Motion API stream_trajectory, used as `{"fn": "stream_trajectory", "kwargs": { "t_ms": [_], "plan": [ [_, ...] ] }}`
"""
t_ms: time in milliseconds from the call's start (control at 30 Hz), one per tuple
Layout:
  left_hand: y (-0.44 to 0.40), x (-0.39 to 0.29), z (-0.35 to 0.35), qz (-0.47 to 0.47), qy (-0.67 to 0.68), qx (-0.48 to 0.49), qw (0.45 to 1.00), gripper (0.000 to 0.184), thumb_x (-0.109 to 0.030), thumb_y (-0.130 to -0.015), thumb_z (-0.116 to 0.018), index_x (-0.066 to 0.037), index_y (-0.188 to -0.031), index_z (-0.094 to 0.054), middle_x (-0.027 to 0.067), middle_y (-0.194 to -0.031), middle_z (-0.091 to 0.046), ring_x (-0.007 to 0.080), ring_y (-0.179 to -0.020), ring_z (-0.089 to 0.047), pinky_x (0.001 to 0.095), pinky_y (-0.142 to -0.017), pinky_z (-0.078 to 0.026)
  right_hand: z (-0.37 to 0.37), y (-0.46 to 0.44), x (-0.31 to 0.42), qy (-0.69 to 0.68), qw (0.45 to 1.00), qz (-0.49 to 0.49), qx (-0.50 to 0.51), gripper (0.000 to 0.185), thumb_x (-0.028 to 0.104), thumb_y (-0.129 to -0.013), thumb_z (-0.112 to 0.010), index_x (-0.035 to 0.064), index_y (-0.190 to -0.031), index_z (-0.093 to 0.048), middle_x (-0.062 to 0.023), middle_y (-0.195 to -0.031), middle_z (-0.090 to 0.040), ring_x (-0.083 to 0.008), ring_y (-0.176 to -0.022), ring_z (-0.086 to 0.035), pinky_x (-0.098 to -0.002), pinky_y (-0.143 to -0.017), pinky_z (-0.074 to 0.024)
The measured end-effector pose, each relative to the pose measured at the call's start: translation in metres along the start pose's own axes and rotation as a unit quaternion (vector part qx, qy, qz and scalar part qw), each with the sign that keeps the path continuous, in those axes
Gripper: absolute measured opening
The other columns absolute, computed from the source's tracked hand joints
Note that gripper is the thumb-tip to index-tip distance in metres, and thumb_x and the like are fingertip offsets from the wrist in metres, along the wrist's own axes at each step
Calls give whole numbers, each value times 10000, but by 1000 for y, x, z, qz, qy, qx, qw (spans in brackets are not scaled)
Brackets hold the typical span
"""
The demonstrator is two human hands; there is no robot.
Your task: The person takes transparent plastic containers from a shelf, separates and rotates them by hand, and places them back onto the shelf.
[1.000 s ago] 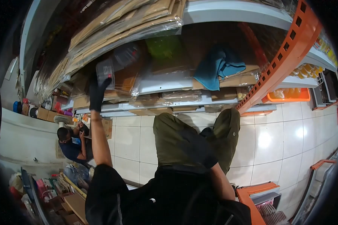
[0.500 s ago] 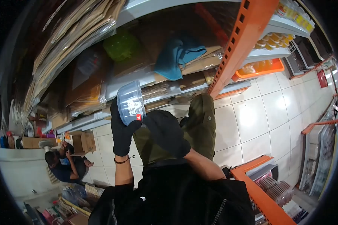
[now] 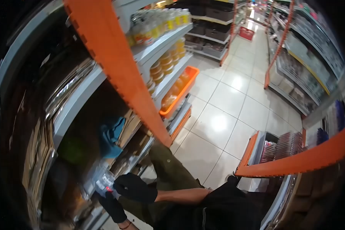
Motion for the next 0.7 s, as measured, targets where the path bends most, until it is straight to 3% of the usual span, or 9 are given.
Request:
{"fn": "stream_trajectory", "kwargs": {
  "t_ms": [33, 67, 100, 167, 233, 367, 433, 533, 700],
  "plan": [
    [3, 4, 3, 31, -4, -30, 999, 723, -192, -806, -610, -2, -1424, -285, 131, -1386, -388, 226, -1251, -404, 352, -1011, -358, 5, 1, -1, -28, 999, -3, -45, 110, 130, -879, -557, 32, -919, -585, -135, -809, -547, -300, -775, -541, -382, -692, -431],
    [-4, 13, 22, -53, -248, 4, 967, 550, -161, -849, -560, -3, -1345, -383, 148, -1299, -444, 248, -1202, -439, 354, -996, -363, 13, 0, -3, -56, 994, -5, -89, 114, 139, -891, -554, 30, -906, -583, -133, -801, -546, -286, -768, -546, -371, -687, -434],
    [-9, 22, 41, -147, -472, -6, 869, 397, -131, -891, -510, -4, -1267, -481, 164, -1211, -499, 271, -1153, -473, 356, -980, -368, 22, -2, -8, -69, 991, -28, -111, 129, 149, -902, -549, 23, -901, -577, -131, -800, -546, -268, -759, -547, -362, -685, -436],
    [-3, -27, 29, -125, -392, -37, 911, 319, -100, -930, -495, 55, -1206, -537, 202, -1244, -525, 288, -1146, -501, 402, -979, -410, 40, -3, -21, -98, 980, -78, -155, 165, 169, -924, -538, 10, -891, -565, -125, -797, -547, -234, -741, -548, -344, -680, -439],
    [-19, -8, 69, -118, -315, -97, 937, 403, -132, -941, -455, 29, -1310, -457, 193, -1331, -459, 296, -1219, -444, 414, -1041, -343, 57, -3, -33, -150, 974, -91, -145, 178, 146, -951, -488, -3, -879, -553, -110, -800, -560, -194, -749, -546, -331, -697, -442],
    [-45, -65, 120, -253, -392, -285, 837, 790, -489, -830, -643, -137, -1446, -297, 183, -1452, -327, 410, -1269, -384, 440, -1080, -305, 88, 7, -40, -99, 982, -67, -143, 186, 126, -973, -443, -14, -900, -542, -99, -801, -560, -184, -754, -552, -320, -718, -450],
    [-69, -83, 133, -292, -412, -323, 801, 771, -481, -831, -635, -127, -1433, -310, 185, -1433, -342, 403, -1253, -395, 439, -1068, -313, 83, 20, -58, -62, 984, -41, -163, 183, 124, -974, -442, -14, -905, -541, -100, -801, -556, -190, -753, -552, -323, -725, -453],
    [-122, -90, 140, -284, -471, -296, 781, 742, -468, -833, -623, -112, -1414, -330, 188, -1403, -365, 394, -1229, -412, 438, -1050, -325, 90, 24, -36, -123, 975, -103, -152, 180, 119, -975, -436, -12, -912, -542, -104, -804, -551, -201, -763, -553, -332, -733, -454],
    [-195, -51, 132, -137, -597, -142, 778, 697, -447, -836, -603, -87, -1383, -363, 193, -1355, -404, 378, -1189, -440, 436, -1021, -346, 74, 33, -40, -31, 992, -71, -95, 234, 194, -984, -407, 8, -965, -548, -117, -870, -573, -236, -819, -564, -347, -725, -451]
  ]
}}
Point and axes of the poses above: each hand's wrist, its own y-axis away from the middle knuckle, its own z-axis out of the back of the hand, x = y × z, the point moved 4 cm from there along -y, towards the middle knuckle
